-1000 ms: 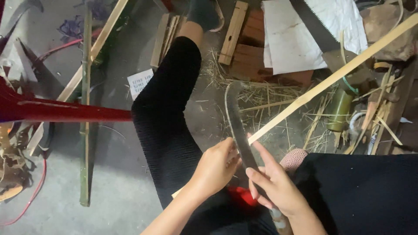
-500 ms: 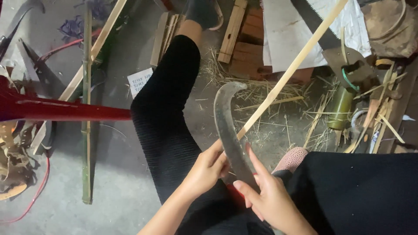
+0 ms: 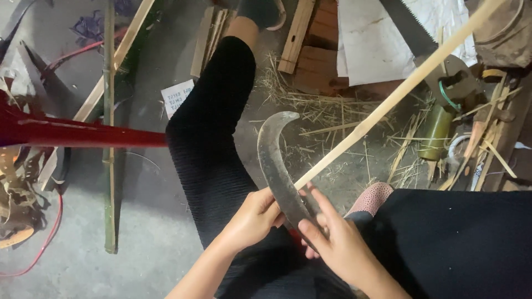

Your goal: The person uses a curved knife to shave and smooth a thin wooden stick. They hold the stick in the left hand and the knife in the right, repeatedly scraping along the stick's length to remove thin shavings.

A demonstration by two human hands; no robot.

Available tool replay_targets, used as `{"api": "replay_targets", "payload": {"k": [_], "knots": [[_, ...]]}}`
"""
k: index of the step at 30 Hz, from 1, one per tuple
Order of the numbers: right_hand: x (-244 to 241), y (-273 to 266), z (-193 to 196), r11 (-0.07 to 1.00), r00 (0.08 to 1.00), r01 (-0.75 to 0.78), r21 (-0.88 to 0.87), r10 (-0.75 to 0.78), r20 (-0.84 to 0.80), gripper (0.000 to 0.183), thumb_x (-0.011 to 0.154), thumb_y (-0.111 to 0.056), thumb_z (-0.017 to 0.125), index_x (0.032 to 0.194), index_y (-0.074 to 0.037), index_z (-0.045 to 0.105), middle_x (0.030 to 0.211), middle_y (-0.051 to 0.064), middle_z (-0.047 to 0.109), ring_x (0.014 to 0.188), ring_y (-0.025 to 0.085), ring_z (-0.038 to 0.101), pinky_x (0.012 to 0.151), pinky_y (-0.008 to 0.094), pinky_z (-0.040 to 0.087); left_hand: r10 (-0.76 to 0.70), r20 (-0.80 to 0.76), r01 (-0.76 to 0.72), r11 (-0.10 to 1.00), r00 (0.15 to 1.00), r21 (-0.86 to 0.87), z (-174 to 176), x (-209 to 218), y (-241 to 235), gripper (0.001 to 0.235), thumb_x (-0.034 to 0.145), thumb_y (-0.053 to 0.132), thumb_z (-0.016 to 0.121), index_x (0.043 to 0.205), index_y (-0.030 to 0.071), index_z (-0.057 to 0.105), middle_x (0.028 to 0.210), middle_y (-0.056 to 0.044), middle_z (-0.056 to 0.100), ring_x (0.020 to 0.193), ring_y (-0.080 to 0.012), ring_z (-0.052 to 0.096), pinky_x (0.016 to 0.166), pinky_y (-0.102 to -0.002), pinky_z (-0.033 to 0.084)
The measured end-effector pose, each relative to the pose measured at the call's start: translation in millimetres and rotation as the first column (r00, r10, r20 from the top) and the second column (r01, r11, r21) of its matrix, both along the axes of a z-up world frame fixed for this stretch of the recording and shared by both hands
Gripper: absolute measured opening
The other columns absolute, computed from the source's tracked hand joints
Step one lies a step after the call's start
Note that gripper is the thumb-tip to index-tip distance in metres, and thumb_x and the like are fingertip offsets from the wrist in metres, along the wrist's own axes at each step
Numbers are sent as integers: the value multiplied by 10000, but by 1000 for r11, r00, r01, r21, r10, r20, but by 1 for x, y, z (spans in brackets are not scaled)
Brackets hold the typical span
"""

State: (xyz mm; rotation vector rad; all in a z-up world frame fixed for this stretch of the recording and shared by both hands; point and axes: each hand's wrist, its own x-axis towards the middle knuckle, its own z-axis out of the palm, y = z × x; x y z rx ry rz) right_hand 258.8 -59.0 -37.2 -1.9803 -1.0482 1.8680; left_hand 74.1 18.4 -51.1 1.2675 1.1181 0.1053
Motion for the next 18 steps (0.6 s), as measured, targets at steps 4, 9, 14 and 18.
{"api": "replay_targets", "payload": {"k": [4, 9, 14, 18], "knots": [[-1, 10, -10, 991, 987, 112, 71, -103, -125, 666, 934, -408, 503, 1558, -216, 375, 652, 111, 803, 501, 185, 754, 571, 284, 629, -22, 26, 23, 1000, 999, -19, 2, 2, 2, 244, 1048, 121, 430, 978, 146, 663, 621, -6, 537, 605, -114, 500, 636, -278, 445], [-11, 15, -4, 956, 909, 291, 43, -262, -325, 501, 1025, -356, 311, 1405, -89, 499, 615, 199, 703, 352, 294, 672, 321, 353, 567, -73, 62, 69, 995, 995, 69, 7, 3, 5, 389, 1077, 212, 421, 1409, 178, 621, 621, -4, 568, 578, -100, 551, 606, -263, 471], [-9, 11, -5, 941, 879, 332, 57, -287, -381, 659, 949, -426, 475, 1548, -156, 419, 511, 173, 646, 246, 191, 472, 242, 279, 401, -109, 14, 108, 993, 994, 49, 16, 6, 11, 426, 1063, 293, 408, 1447, 220, 577, 672, -3, 588, 647, -119, 591, 714, -280, 502], [-3, 6, -11, 942, 864, 330, 55, -278, -421, 744, 966, -289, 530, 1639, -196, 226, 512, 152, 624, 248, 176, 454, 253, 274, 428, -113, 60, 112, 993, 992, 22, 18, 4, 13, 303, 1081, 263, 396, 1284, 167, 599, 656, -22, 580, 638, -127, 556, 714, -293, 489]]}}
